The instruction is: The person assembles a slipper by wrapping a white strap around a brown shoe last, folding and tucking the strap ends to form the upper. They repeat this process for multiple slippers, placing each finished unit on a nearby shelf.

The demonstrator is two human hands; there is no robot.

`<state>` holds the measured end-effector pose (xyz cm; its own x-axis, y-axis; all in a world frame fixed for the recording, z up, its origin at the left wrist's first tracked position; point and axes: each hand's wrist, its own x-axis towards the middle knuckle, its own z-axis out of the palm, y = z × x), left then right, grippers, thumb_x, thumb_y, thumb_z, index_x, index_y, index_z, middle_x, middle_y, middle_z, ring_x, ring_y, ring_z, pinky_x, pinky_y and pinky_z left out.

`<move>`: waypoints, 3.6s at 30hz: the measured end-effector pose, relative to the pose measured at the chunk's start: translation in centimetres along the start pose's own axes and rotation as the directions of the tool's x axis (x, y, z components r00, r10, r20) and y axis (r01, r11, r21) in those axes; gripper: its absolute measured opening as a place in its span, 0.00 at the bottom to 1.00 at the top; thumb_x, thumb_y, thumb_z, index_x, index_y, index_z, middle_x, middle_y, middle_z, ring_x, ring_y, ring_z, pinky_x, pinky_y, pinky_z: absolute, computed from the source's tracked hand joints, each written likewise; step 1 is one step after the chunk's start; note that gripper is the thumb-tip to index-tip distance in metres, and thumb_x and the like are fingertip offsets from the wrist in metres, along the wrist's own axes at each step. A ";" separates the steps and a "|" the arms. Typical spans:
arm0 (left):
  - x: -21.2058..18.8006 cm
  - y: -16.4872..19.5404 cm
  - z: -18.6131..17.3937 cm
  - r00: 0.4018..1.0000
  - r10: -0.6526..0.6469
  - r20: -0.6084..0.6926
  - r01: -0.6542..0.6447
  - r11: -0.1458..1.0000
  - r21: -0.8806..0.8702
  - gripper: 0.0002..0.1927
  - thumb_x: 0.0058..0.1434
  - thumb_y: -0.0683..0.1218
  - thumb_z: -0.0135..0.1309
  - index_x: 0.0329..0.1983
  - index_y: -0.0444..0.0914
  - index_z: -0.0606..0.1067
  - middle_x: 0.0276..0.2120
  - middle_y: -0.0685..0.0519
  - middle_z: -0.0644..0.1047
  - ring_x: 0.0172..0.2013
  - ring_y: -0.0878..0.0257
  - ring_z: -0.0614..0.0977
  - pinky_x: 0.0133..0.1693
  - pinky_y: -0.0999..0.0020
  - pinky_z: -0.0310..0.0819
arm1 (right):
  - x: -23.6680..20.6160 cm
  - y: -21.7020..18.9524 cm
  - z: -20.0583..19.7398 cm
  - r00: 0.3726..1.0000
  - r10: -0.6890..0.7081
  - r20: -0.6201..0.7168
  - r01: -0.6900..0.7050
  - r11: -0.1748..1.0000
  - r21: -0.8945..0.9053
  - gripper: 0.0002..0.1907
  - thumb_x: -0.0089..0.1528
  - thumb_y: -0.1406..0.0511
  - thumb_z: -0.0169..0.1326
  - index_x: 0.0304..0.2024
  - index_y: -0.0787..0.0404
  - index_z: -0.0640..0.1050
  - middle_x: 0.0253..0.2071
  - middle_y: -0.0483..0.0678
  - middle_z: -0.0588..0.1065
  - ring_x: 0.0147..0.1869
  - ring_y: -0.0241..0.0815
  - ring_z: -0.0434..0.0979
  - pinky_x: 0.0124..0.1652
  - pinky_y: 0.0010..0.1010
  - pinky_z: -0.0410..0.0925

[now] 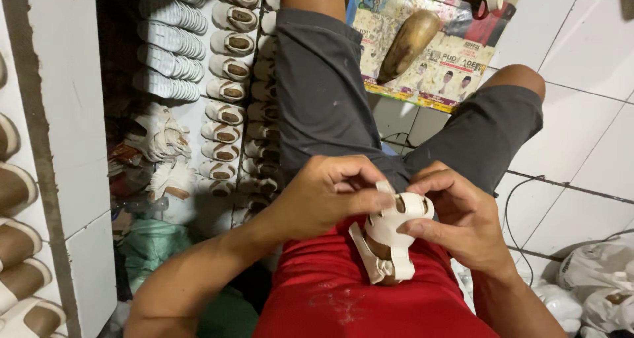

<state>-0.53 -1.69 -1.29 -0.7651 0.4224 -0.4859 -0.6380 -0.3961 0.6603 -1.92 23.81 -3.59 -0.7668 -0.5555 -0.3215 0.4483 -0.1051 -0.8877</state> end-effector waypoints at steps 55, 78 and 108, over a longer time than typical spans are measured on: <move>8.2 -4.3 3.5 0.860 0.419 -0.291 -0.490 0.838 -0.241 0.18 0.73 0.45 0.52 0.61 0.31 0.69 0.48 0.46 0.79 0.46 0.57 0.84 0.46 0.58 0.83 | 2.5 1.0 -1.8 0.743 -0.644 -0.183 0.370 0.622 -0.690 0.27 0.61 0.65 0.68 0.60 0.66 0.76 0.58 0.56 0.72 0.63 0.50 0.75 0.58 0.31 0.70; 7.7 -6.2 0.9 0.907 0.420 0.026 -0.416 0.904 -0.103 0.32 0.60 0.35 0.68 0.65 0.33 0.67 0.56 0.49 0.76 0.57 0.60 0.80 0.62 0.59 0.76 | 2.4 0.0 -3.5 0.691 -0.723 0.012 0.506 0.472 -0.722 0.30 0.51 0.70 0.69 0.56 0.65 0.78 0.56 0.52 0.74 0.60 0.50 0.72 0.58 0.41 0.67; 13.9 -7.5 5.3 0.646 0.690 -0.327 -0.716 0.696 0.055 0.21 0.74 0.43 0.60 0.56 0.36 0.60 0.48 0.48 0.70 0.47 0.67 0.72 0.53 0.68 0.71 | 8.2 2.0 0.7 0.792 -0.242 -0.561 0.546 0.691 0.473 0.24 0.75 0.59 0.50 0.68 0.66 0.64 0.59 0.52 0.73 0.61 0.41 0.76 0.60 0.34 0.70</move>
<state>-5.91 11.49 -9.99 -0.9626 -0.2672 -0.0452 0.1086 -0.5332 0.8390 -7.05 18.46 -7.77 -0.9732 0.0478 -0.2248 0.1086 -0.7664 -0.6331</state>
